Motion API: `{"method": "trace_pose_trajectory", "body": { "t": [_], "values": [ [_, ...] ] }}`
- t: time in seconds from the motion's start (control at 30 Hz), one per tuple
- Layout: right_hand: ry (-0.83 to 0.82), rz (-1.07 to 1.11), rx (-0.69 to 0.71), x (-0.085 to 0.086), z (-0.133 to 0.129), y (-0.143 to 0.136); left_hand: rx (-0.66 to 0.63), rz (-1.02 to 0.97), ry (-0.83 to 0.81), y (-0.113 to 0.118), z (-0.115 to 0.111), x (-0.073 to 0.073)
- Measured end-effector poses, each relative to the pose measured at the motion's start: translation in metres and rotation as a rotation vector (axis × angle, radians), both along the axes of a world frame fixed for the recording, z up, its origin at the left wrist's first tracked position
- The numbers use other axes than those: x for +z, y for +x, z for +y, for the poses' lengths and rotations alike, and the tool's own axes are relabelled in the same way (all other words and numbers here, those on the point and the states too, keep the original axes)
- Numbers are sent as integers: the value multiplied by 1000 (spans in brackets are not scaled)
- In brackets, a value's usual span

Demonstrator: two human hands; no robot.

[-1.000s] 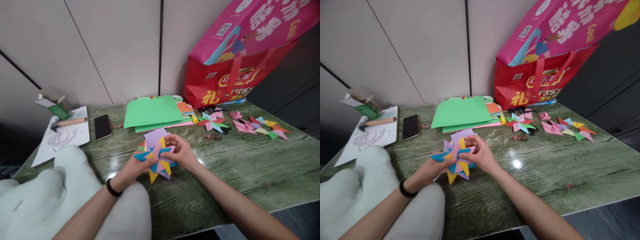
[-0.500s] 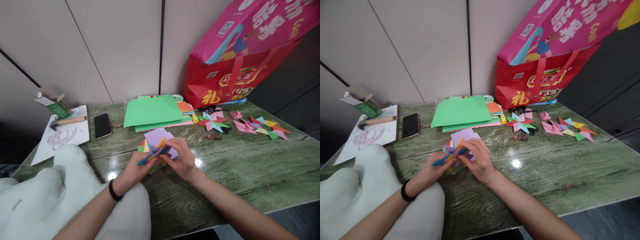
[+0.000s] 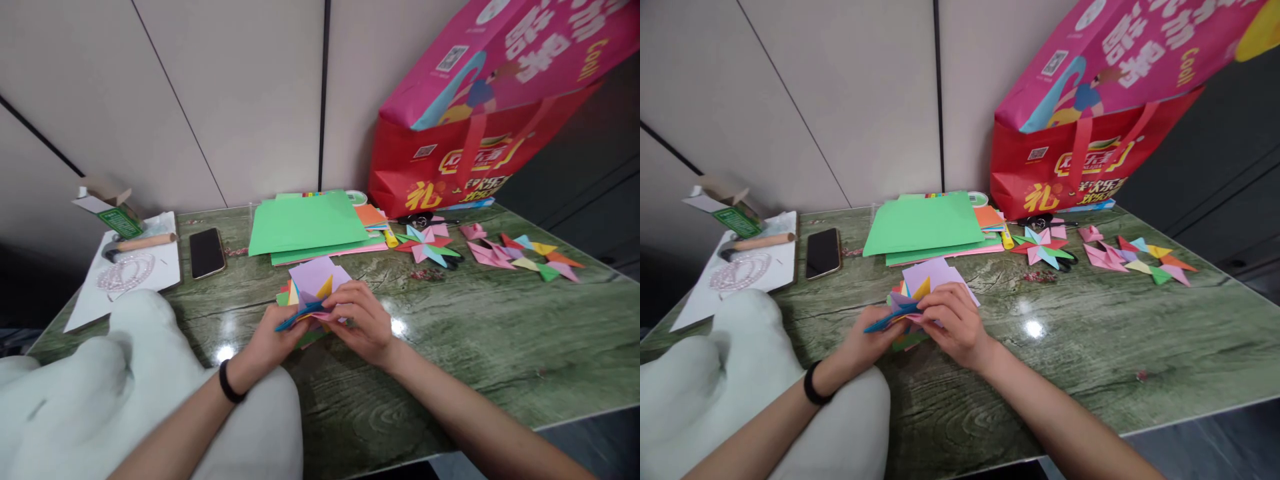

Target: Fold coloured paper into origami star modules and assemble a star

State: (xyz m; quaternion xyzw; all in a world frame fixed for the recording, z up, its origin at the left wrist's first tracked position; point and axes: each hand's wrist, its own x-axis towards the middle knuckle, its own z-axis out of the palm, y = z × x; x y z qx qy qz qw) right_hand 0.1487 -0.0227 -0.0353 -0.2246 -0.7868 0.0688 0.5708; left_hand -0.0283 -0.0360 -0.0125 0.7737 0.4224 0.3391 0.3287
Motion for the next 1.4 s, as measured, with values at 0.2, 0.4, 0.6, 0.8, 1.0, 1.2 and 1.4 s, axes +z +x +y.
{"method": "trace_pose_trajectory", "body": {
  "t": [0.2, 0.4, 0.6, 0.8, 1.0, 1.2, 1.4],
  "values": [
    [-13, -58, -15, -1, -2, 0, 7, -18, 15, 1, 1, -1],
    [5, -66, -139, -3, -1, 1, 9, 15, 36, 0, 0, -2],
    [50, -83, -190, -3, -3, 3, 5, 11, 51, -1, 0, -3],
    [-34, -76, -119, -2, -2, -1, 8, 9, 57, 0, 2, -3],
    [-165, 27, -97, 0, -6, -8, -25, -15, 72, 2, -1, 0],
    [-241, 174, -125, -3, -7, -13, -28, -4, 16, 3, -3, 1],
    [-146, 70, -95, -1, -8, -12, -18, -69, -123, 3, -2, 0]
  ]
}}
